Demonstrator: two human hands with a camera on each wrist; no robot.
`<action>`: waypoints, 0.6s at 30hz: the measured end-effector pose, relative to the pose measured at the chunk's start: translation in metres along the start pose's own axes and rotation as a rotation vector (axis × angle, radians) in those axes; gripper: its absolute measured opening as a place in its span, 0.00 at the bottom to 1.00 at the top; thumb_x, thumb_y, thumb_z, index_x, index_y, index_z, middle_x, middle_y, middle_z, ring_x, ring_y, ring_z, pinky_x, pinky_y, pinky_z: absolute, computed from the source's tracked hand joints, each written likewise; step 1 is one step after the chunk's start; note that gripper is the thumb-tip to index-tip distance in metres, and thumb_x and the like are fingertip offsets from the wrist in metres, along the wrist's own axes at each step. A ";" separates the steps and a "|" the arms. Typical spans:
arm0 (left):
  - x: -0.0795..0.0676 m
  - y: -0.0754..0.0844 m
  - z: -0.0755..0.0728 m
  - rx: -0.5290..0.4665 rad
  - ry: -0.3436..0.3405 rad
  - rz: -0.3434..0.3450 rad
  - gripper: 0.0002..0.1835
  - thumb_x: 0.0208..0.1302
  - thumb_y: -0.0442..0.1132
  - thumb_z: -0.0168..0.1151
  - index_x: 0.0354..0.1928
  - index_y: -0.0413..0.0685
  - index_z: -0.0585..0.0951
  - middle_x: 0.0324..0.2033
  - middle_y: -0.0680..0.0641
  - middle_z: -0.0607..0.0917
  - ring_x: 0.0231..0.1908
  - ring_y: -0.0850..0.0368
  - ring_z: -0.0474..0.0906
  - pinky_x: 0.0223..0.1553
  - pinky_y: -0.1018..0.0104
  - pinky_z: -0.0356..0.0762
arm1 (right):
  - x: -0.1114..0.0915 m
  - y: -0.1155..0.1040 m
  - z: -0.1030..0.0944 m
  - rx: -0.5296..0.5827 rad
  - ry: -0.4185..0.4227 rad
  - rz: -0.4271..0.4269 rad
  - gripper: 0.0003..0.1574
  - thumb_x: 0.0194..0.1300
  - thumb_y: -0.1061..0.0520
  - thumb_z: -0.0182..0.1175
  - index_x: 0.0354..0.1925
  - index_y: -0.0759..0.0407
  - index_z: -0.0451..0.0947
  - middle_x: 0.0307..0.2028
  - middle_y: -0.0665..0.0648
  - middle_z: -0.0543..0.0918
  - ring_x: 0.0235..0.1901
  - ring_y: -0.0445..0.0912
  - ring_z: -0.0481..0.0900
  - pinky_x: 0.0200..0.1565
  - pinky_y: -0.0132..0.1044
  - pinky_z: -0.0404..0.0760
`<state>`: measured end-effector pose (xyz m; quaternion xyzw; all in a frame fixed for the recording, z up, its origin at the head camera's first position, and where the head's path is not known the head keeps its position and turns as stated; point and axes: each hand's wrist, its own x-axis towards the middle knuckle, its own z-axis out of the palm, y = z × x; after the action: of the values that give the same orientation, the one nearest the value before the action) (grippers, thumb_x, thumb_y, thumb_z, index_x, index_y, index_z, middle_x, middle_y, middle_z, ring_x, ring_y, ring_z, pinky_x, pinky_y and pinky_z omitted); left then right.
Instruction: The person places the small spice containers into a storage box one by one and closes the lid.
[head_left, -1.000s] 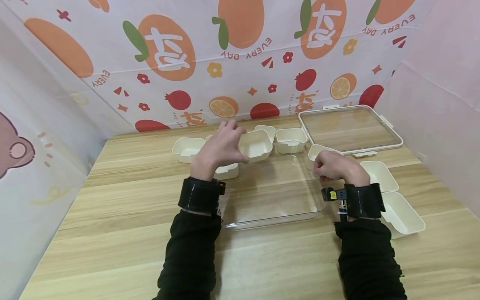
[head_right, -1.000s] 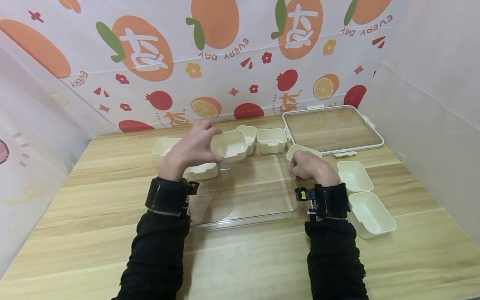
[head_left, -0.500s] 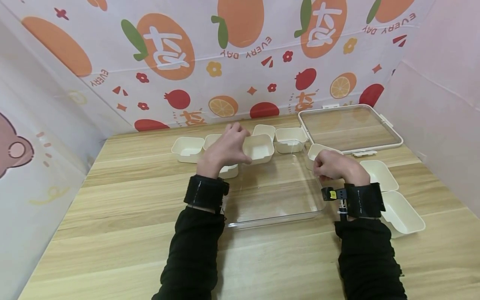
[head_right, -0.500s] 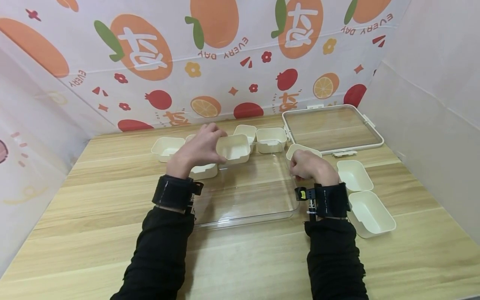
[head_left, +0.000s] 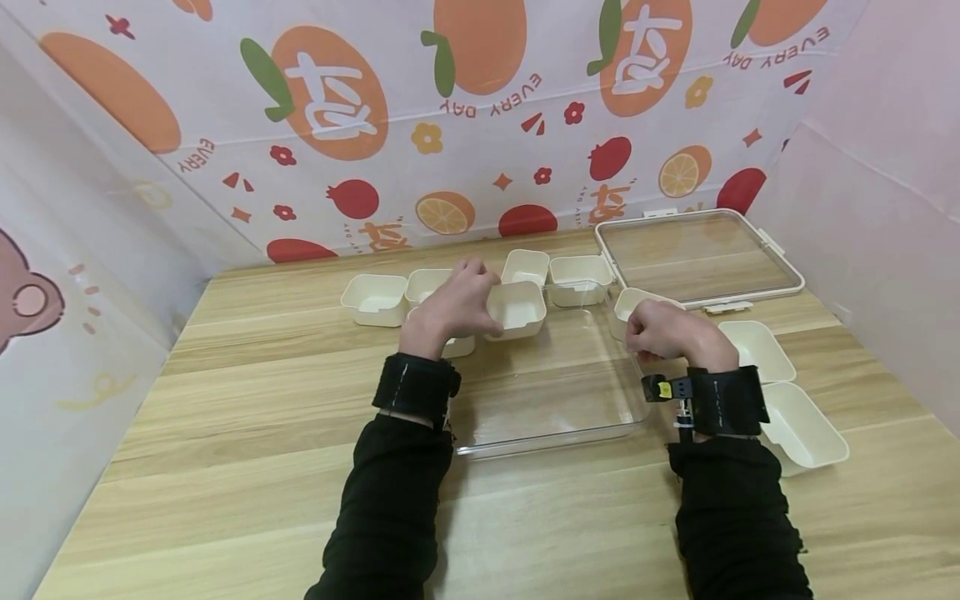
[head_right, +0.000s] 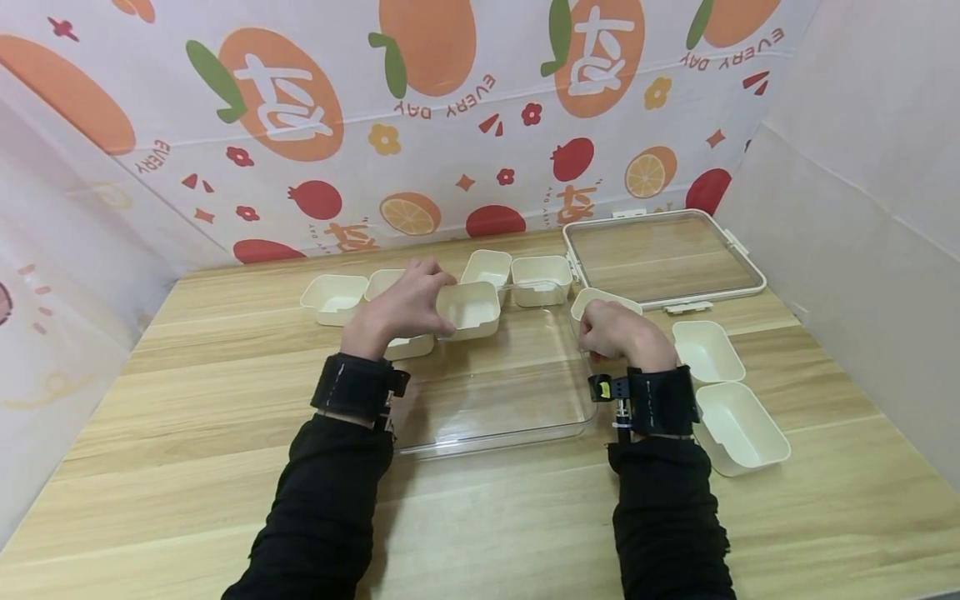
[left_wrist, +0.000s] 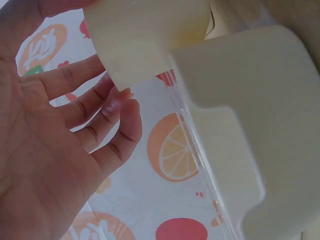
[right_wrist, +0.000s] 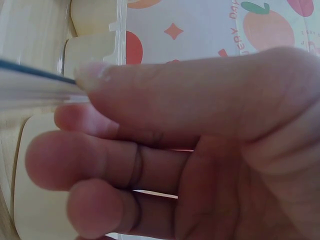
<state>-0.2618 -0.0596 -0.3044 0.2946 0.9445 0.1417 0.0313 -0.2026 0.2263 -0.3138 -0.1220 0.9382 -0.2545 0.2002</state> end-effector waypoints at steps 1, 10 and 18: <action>0.000 -0.001 0.001 -0.001 -0.003 -0.003 0.33 0.37 0.45 0.70 0.50 0.40 0.74 0.44 0.44 0.68 0.46 0.50 0.59 0.47 0.57 0.67 | 0.000 0.000 0.000 0.001 0.000 0.000 0.09 0.57 0.65 0.51 0.23 0.64 0.74 0.16 0.53 0.73 0.18 0.44 0.67 0.22 0.34 0.64; -0.003 -0.002 0.003 0.020 -0.010 -0.015 0.34 0.37 0.45 0.70 0.51 0.40 0.74 0.44 0.43 0.69 0.46 0.50 0.59 0.48 0.57 0.67 | 0.000 0.000 -0.001 -0.005 -0.005 0.002 0.08 0.57 0.65 0.51 0.25 0.65 0.75 0.17 0.54 0.74 0.19 0.44 0.68 0.22 0.35 0.65; -0.004 -0.005 0.005 0.052 -0.022 -0.038 0.36 0.38 0.46 0.69 0.53 0.41 0.73 0.45 0.44 0.69 0.46 0.50 0.60 0.47 0.57 0.68 | 0.000 0.000 0.000 -0.010 -0.002 -0.001 0.07 0.57 0.65 0.52 0.25 0.65 0.75 0.17 0.54 0.74 0.19 0.44 0.68 0.22 0.35 0.64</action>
<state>-0.2607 -0.0640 -0.3105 0.2788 0.9529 0.1133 0.0367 -0.2029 0.2260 -0.3132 -0.1237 0.9392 -0.2499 0.2004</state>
